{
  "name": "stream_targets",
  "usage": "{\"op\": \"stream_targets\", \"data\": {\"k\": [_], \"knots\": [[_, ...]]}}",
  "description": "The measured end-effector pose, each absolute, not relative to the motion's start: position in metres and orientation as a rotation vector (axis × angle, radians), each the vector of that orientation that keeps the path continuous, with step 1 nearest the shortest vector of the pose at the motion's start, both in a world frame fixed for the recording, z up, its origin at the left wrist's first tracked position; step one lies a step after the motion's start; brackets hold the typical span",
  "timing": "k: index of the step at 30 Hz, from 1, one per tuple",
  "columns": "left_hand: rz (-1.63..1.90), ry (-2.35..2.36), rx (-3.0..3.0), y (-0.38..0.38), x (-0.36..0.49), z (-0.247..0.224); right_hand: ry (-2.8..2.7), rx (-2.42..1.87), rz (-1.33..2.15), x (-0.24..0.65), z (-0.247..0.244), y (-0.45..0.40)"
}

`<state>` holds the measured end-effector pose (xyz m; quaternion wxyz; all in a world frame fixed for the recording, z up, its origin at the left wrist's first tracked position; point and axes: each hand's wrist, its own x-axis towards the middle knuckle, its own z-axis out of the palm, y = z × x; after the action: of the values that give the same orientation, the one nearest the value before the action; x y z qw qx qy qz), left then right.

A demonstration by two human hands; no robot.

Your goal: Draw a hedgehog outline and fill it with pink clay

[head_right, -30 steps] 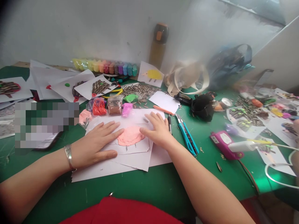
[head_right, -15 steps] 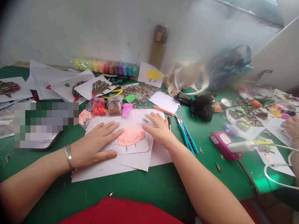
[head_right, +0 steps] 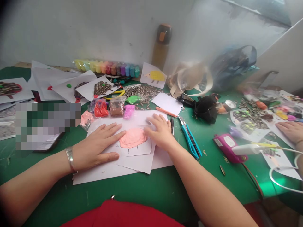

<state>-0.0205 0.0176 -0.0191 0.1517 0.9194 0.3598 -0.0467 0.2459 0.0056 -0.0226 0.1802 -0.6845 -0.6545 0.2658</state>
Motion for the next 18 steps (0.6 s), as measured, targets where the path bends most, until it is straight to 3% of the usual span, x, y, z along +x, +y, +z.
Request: {"op": "stream_targets", "data": {"k": [4, 9, 18], "knots": [[-0.156, 1.036, 2.640, 0.0177, -0.0199, -0.0185, -1.939, -1.975, 0.594, 0.2420, -0.0270, 0.0069], [-0.134, 1.030, 2.657, 0.0174, -0.0202, -0.0192, -1.812, -1.940, 0.772, 0.2442, -0.0214, 0.0055], [-0.144, 1.037, 2.647, 0.0171, -0.0204, -0.0187, -1.917, -1.952, 0.660, 0.2446, -0.0261, 0.0061]]}}
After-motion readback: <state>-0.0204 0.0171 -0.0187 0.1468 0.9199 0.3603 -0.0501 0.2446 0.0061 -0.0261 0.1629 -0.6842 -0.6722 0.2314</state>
